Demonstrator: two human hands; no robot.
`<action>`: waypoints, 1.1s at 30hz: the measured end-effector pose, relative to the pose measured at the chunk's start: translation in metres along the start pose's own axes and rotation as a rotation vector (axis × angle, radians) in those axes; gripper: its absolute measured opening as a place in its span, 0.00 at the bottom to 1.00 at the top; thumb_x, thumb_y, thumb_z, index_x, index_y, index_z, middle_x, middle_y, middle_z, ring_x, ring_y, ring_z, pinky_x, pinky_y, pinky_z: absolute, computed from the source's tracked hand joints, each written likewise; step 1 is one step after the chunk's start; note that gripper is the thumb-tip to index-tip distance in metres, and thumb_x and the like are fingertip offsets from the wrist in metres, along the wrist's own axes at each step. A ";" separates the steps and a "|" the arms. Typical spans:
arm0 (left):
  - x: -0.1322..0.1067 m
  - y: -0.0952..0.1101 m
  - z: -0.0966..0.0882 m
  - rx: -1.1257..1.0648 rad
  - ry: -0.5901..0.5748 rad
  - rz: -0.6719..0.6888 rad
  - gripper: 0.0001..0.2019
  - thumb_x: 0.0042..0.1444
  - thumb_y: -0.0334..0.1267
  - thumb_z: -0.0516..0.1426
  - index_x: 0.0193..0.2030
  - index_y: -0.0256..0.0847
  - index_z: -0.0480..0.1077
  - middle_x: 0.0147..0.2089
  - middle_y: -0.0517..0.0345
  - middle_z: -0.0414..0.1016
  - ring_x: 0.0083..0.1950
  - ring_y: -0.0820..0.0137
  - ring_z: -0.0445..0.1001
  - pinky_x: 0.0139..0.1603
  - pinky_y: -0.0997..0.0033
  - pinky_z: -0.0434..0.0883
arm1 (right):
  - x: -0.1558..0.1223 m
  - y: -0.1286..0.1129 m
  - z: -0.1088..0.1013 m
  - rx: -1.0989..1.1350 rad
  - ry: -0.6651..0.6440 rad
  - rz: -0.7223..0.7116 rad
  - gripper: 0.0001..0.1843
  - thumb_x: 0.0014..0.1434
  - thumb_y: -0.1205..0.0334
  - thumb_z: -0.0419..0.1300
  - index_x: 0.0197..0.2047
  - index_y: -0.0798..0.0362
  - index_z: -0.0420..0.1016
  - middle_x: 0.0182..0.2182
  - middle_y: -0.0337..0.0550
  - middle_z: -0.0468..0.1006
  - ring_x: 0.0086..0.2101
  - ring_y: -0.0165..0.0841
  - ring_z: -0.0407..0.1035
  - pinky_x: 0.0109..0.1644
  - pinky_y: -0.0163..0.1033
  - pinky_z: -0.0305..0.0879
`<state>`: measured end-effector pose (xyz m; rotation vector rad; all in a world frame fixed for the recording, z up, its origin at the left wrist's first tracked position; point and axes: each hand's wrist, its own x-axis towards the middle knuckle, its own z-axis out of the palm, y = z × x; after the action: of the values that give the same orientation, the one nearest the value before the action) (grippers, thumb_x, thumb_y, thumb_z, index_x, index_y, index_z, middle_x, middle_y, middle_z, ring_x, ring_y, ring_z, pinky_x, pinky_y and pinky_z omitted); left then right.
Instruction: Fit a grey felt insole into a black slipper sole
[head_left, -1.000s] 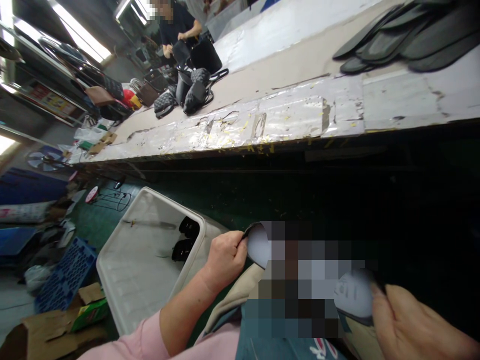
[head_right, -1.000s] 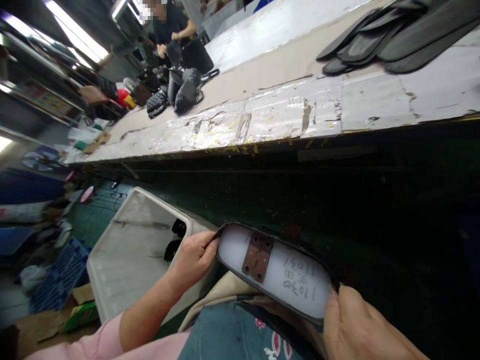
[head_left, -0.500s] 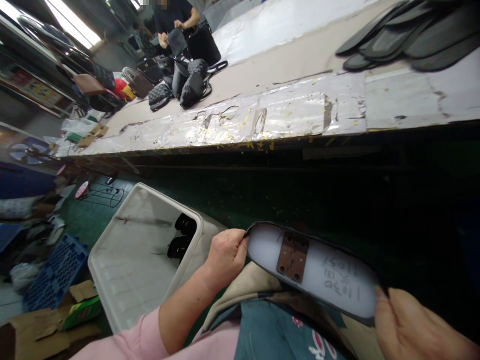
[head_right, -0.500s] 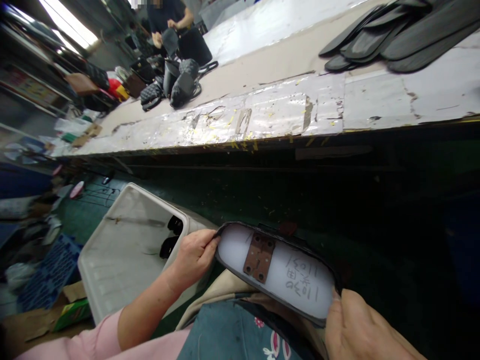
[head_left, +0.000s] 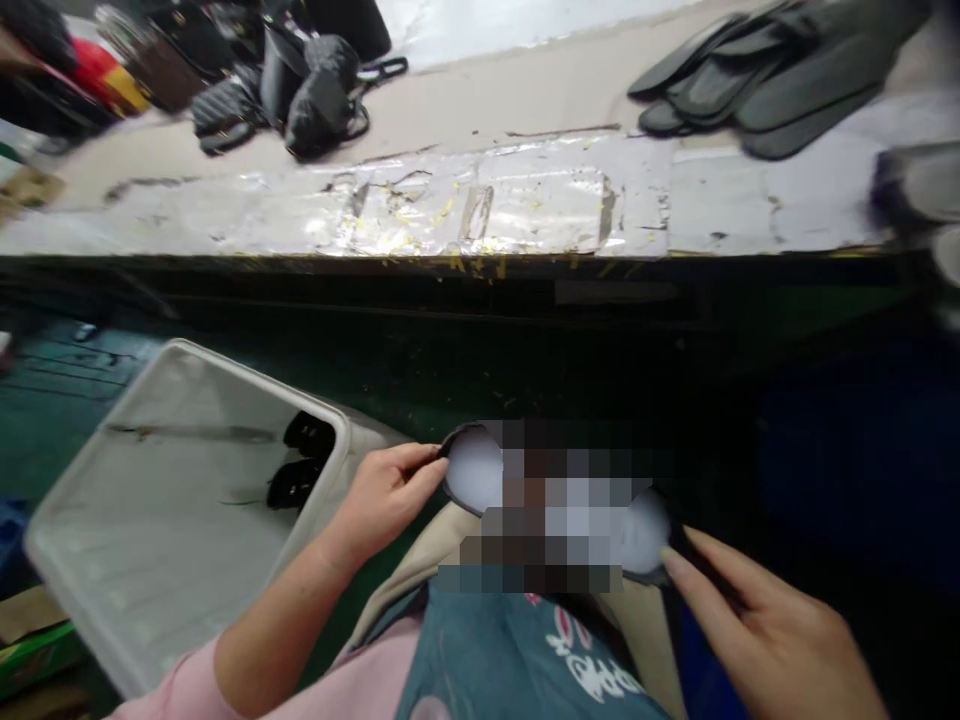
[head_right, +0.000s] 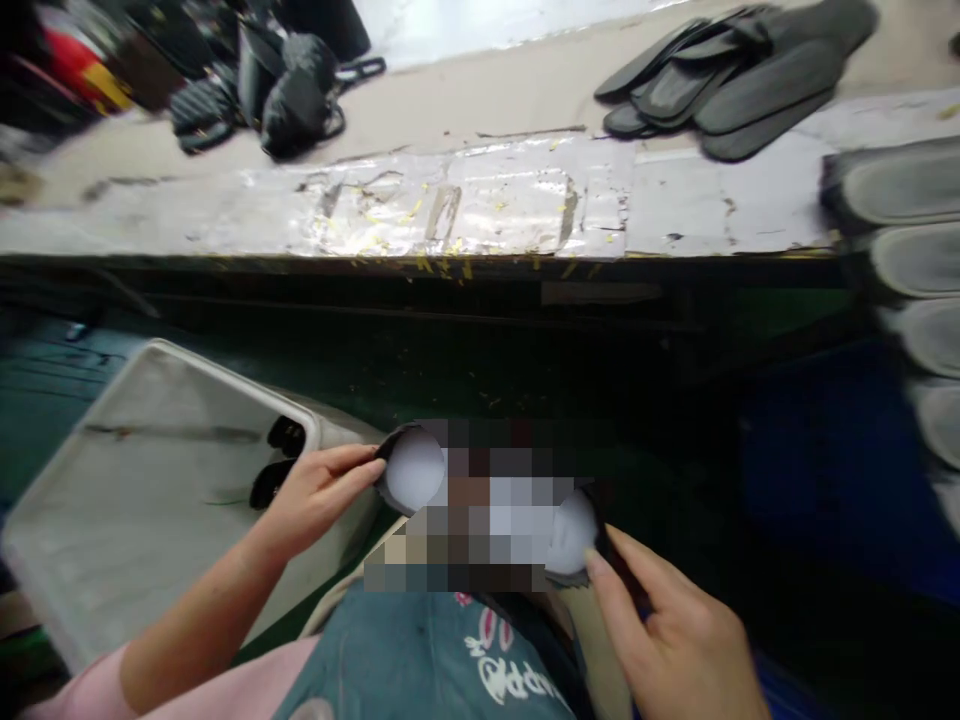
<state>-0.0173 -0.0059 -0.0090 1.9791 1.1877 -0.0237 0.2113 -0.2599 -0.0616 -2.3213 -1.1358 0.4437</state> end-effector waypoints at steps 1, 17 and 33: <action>0.001 0.001 0.001 0.054 -0.011 -0.003 0.16 0.56 0.45 0.51 0.38 0.37 0.75 0.34 0.55 0.78 0.36 0.66 0.73 0.36 0.72 0.66 | 0.004 -0.011 -0.007 0.021 -0.030 0.019 0.17 0.57 0.48 0.56 0.45 0.46 0.77 0.36 0.45 0.81 0.34 0.42 0.76 0.38 0.43 0.77; 0.012 0.004 0.006 0.411 0.032 0.034 0.12 0.51 0.45 0.51 0.24 0.41 0.67 0.21 0.59 0.68 0.24 0.69 0.65 0.25 0.71 0.49 | 0.018 -0.045 -0.020 -0.044 -0.100 0.162 0.20 0.57 0.53 0.56 0.45 0.58 0.76 0.34 0.46 0.81 0.31 0.36 0.75 0.37 0.36 0.72; 0.011 0.000 0.004 0.405 -0.047 0.116 0.16 0.56 0.44 0.46 0.24 0.40 0.65 0.23 0.57 0.69 0.26 0.69 0.68 0.26 0.70 0.54 | 0.038 -0.041 -0.030 -0.232 -0.274 -0.010 0.12 0.56 0.58 0.53 0.25 0.53 0.71 0.16 0.34 0.66 0.17 0.26 0.61 0.22 0.32 0.53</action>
<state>-0.0091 -0.0007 -0.0161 2.3821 1.0990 -0.2690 0.2234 -0.2173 -0.0158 -2.5076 -1.3915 0.6738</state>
